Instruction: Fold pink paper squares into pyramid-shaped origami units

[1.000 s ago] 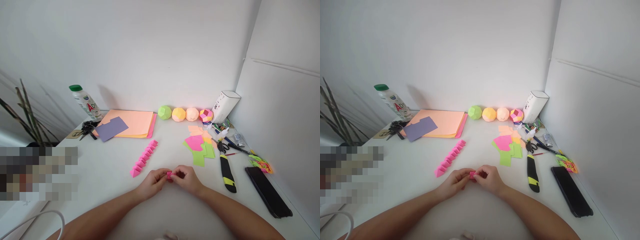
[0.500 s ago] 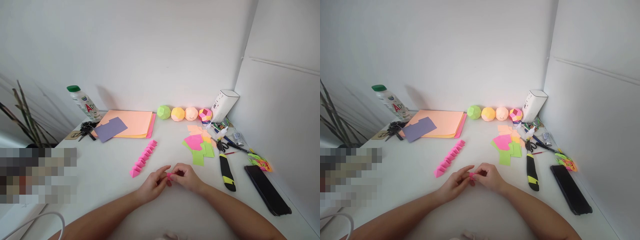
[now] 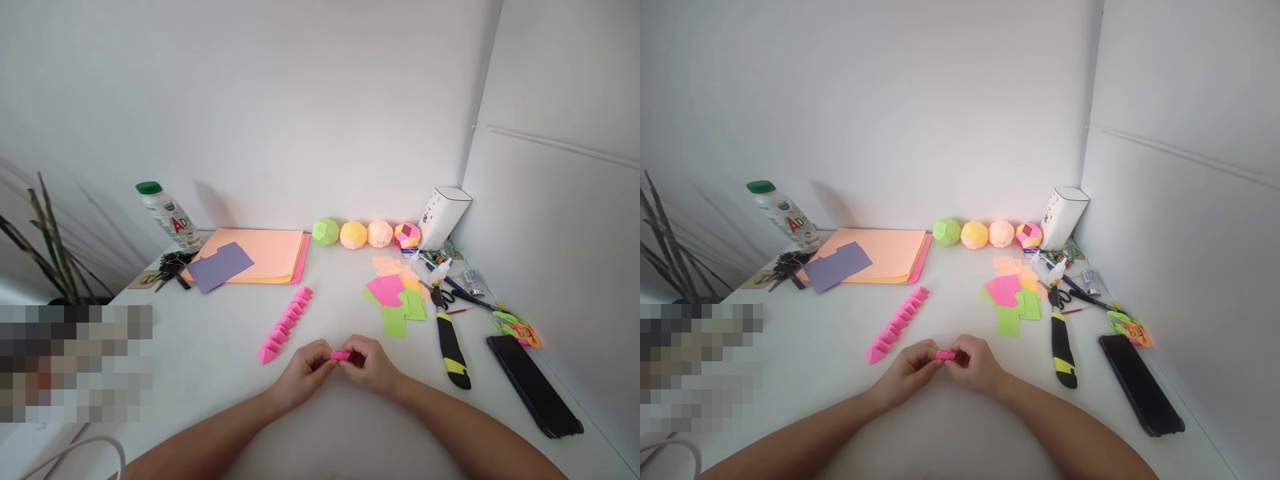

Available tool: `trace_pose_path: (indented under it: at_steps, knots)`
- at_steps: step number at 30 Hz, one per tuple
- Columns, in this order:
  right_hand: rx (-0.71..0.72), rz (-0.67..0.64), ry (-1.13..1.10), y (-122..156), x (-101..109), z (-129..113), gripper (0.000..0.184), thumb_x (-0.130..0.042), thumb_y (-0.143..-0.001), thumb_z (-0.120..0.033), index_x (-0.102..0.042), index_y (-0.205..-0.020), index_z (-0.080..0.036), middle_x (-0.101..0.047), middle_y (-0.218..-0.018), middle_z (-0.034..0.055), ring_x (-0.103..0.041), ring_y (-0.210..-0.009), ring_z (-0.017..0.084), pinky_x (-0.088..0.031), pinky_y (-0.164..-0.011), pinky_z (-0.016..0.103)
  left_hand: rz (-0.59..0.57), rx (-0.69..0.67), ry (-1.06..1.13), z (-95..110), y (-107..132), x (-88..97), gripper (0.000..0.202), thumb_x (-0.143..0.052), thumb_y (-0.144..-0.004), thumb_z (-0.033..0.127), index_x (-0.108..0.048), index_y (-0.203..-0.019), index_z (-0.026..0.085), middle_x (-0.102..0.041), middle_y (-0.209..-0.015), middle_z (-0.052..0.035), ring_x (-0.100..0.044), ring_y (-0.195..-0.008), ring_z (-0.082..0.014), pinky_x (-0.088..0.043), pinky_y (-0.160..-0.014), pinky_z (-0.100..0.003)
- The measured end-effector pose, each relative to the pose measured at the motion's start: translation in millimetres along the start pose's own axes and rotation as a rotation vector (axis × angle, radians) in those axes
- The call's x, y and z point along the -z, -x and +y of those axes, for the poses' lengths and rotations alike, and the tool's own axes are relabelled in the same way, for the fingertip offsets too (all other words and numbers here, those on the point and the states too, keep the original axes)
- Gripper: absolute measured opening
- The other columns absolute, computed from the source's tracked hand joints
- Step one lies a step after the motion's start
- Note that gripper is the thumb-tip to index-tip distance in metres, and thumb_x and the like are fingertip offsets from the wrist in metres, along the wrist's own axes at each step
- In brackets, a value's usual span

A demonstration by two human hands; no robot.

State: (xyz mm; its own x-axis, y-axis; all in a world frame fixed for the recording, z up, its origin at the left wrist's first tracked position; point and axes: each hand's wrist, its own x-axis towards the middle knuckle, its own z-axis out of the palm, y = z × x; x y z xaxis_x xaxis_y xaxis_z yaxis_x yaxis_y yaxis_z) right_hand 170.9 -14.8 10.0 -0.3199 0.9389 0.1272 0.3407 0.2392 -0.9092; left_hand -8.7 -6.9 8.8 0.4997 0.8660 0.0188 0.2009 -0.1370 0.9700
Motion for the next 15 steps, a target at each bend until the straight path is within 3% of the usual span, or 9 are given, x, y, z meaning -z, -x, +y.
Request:
trace_pose_path:
  at_steps: [8, 15]
  knots:
    - [0.075, 0.028, 0.079, 2, -6, 11, 0.006, -0.053, -0.065, -0.011, -0.050, -0.064, -0.017, -0.048, -0.062, -0.0025, -0.040, -0.053, 0.009, -0.032, -0.049, 0.021, -0.005, -0.098, -0.109, -5, 0, -5.3, 0.028, -0.049, -0.087, 0.034, -0.061, -0.070, 0.016, -0.055, -0.071, -0.0034, -0.049, -0.064, -0.0149, -0.039, -0.058, -0.025]
    - [0.002, 0.032, 0.007, 0, -4, 16, 0.006, -0.052, -0.061, -0.011, -0.050, -0.060, -0.016, -0.044, -0.058, -0.0040, -0.037, -0.051, 0.008, -0.028, -0.046, 0.020, 0.067, -0.049, -0.068, -5, -3, -7.5, 0.039, -0.048, -0.085, 0.048, -0.058, -0.064, 0.016, -0.048, -0.064, -0.0011, -0.044, -0.061, -0.0150, -0.037, -0.057, -0.025]
